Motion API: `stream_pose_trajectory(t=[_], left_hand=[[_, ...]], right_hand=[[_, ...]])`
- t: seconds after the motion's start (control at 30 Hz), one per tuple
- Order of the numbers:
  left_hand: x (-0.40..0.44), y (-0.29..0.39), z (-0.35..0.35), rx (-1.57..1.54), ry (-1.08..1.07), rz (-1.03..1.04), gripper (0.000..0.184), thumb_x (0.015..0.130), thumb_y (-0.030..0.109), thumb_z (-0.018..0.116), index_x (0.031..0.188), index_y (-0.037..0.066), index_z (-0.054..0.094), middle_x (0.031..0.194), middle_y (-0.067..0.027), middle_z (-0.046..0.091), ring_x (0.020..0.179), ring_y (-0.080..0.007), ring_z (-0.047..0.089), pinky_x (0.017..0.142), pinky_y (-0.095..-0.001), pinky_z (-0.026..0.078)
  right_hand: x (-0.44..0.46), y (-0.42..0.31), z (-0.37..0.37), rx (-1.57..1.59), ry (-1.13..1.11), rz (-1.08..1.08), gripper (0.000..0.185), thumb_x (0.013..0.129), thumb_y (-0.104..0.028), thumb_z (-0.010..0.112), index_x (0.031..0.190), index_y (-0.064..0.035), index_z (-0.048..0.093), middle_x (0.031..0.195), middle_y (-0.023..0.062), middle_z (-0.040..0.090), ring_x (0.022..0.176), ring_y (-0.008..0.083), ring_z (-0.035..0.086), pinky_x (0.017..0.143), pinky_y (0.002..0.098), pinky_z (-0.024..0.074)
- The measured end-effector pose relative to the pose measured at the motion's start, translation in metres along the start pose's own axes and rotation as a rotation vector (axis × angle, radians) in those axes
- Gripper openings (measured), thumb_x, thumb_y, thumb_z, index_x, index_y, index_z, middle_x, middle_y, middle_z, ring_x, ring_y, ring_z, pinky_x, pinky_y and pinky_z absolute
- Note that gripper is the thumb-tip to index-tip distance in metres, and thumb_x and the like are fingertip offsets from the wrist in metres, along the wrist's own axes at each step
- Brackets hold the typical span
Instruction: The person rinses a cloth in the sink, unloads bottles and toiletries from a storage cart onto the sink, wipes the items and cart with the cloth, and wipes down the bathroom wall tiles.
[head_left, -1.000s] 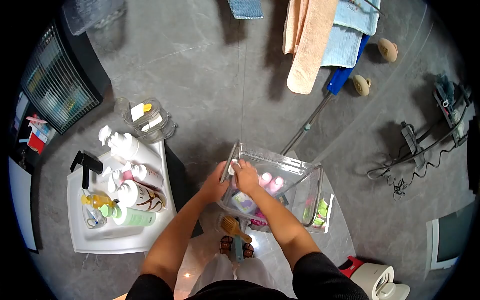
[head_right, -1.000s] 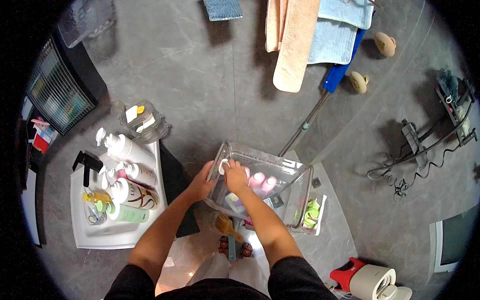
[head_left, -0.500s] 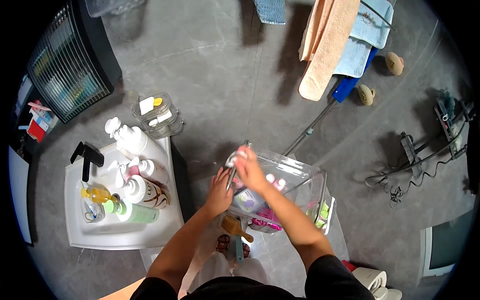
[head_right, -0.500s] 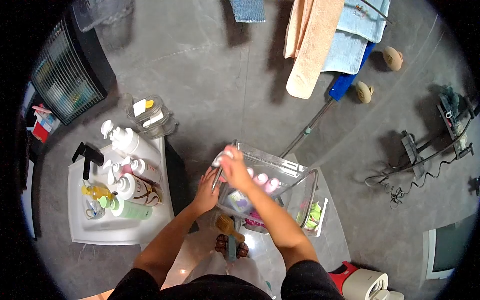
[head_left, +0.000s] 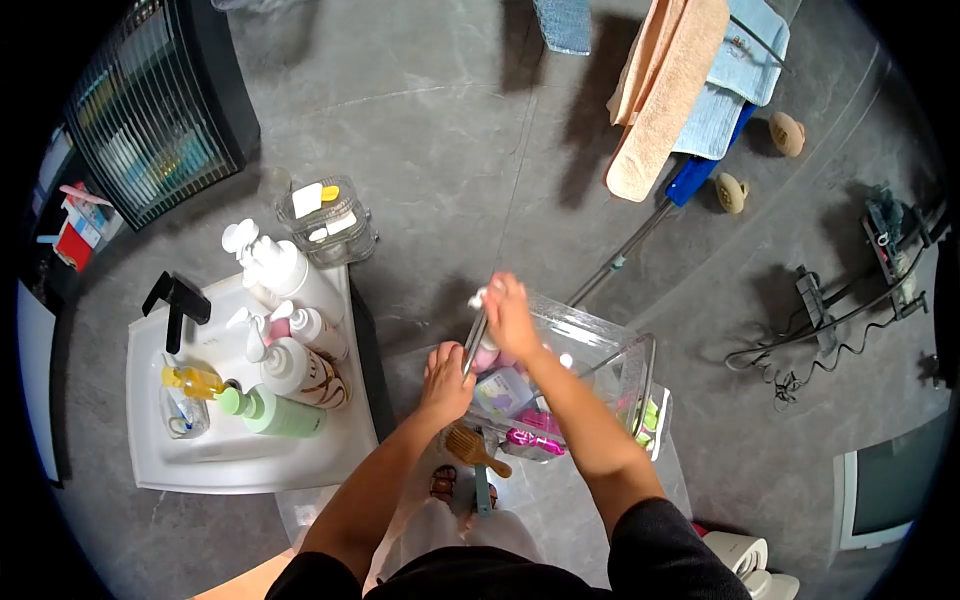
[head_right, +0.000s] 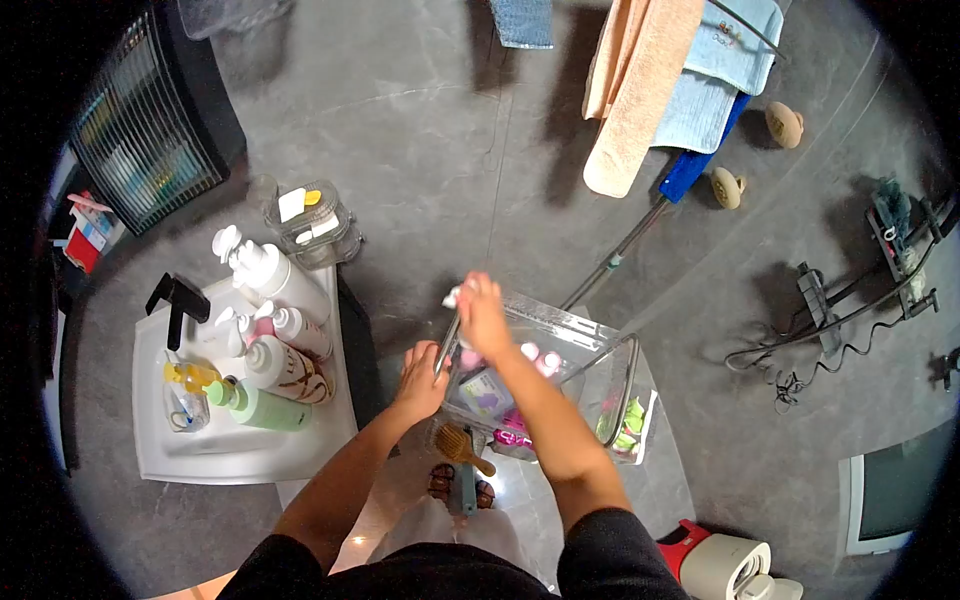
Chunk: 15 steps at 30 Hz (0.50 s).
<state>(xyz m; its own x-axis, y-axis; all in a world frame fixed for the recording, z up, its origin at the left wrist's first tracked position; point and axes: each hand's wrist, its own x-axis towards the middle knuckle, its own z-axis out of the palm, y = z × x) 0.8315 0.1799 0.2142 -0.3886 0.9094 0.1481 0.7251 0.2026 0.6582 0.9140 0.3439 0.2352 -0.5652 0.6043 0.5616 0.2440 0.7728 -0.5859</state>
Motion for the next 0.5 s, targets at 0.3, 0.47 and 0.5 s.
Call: stream_pose_trajectory(t=[0.3, 0.47, 0.5], left_hand=[[-0.02, 0.002, -0.019, -0.168, -0.15, 0.106, 0.029, 0.088, 0.02, 0.065, 0.113, 0.008, 0.057, 0.119, -0.0101, 0.051, 0.111, -0.0337, 0.047, 0.097, -0.0434, 0.038], [-0.027, -0.019, -0.024, -0.263, -0.079, 0.22, 0.025, 0.091, 0.014, 0.061, 0.116, 0.008, 0.06, 0.118, -0.0108, 0.057, 0.112, -0.0318, 0.049, 0.094, -0.04, 0.04], [-0.029, -0.022, -0.026, -0.284, -0.076, 0.203, 0.026, 0.091, 0.013, 0.062, 0.116, 0.007, 0.061, 0.118, -0.0113, 0.059, 0.112, -0.0317, 0.05, 0.093, -0.0398, 0.041]], right_hand=[[-0.041, -0.024, -0.013, 0.082, -0.07, -0.135, 0.014, 0.091, -0.01, 0.059, 0.1, -0.0027, 0.065, 0.119, 0.0215, 0.054, 0.11, 0.0409, 0.051, 0.093, 0.0448, 0.044], [-0.003, -0.009, -0.003, 0.182, 0.183, 0.305, 0.028, 0.097, -0.024, 0.056, 0.104, 0.0022, 0.064, 0.117, 0.0225, 0.054, 0.109, 0.0355, 0.055, 0.094, 0.0404, 0.0436], [-0.003, -0.001, 0.003, 0.379, 0.279, 0.462, 0.031, 0.098, -0.026, 0.057, 0.105, 0.0033, 0.062, 0.117, 0.0223, 0.055, 0.108, 0.0346, 0.056, 0.093, 0.0402, 0.0438]])
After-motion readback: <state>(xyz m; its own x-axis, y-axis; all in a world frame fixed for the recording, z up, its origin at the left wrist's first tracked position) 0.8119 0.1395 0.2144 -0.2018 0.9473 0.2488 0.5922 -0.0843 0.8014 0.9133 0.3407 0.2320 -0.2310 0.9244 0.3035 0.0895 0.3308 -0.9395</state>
